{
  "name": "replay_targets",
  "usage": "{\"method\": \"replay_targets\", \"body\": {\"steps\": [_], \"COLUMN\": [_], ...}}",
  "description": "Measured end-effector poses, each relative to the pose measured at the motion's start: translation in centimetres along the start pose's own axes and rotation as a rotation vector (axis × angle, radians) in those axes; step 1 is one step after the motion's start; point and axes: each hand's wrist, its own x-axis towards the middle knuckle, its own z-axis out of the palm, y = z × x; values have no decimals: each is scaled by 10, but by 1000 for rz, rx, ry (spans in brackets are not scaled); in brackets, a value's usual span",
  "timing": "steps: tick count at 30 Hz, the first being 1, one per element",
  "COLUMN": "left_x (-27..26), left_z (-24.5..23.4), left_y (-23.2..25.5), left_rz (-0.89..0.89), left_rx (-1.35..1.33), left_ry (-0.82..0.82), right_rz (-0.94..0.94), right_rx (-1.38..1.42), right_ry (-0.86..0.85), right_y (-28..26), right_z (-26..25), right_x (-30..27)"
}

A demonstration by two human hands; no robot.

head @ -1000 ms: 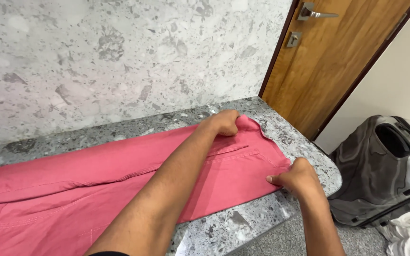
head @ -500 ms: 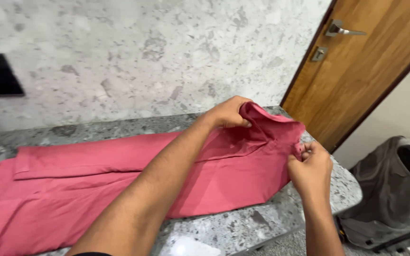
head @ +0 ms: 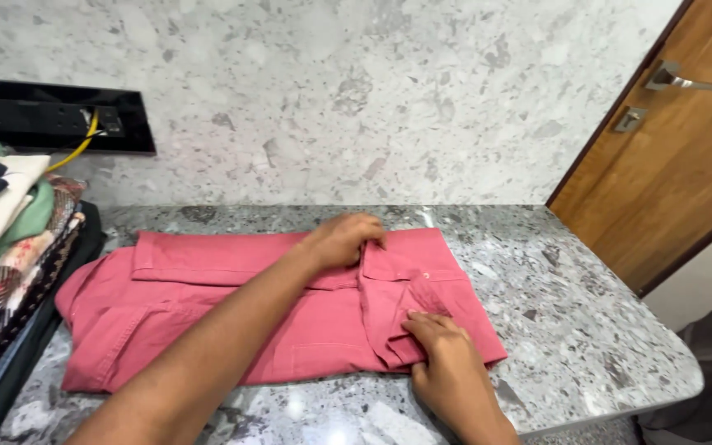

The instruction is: Carefully folding a pink button-down shirt on a countertop and placing it near a stack of laundry.

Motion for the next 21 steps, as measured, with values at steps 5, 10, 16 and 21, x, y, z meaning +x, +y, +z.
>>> {"method": "replay_targets", "body": {"steps": [5,10,16,21], "left_x": [-2,25,75,96], "left_z": [19,48,96,118], "left_y": [5,3,31,50], "left_rz": [-77,-53,-198,-171], "left_rx": [80,108,138,158], "left_ry": [55,29,40,106], "right_rz": [87,182,334,230], "right_rx": [116,177,199,-59], "right_ry": [-26,-66,-87,281], "right_y": [18,53,105,108], "right_z": [4,-8,-44,-54], "right_x": [-8,-17,-31,-36]}}
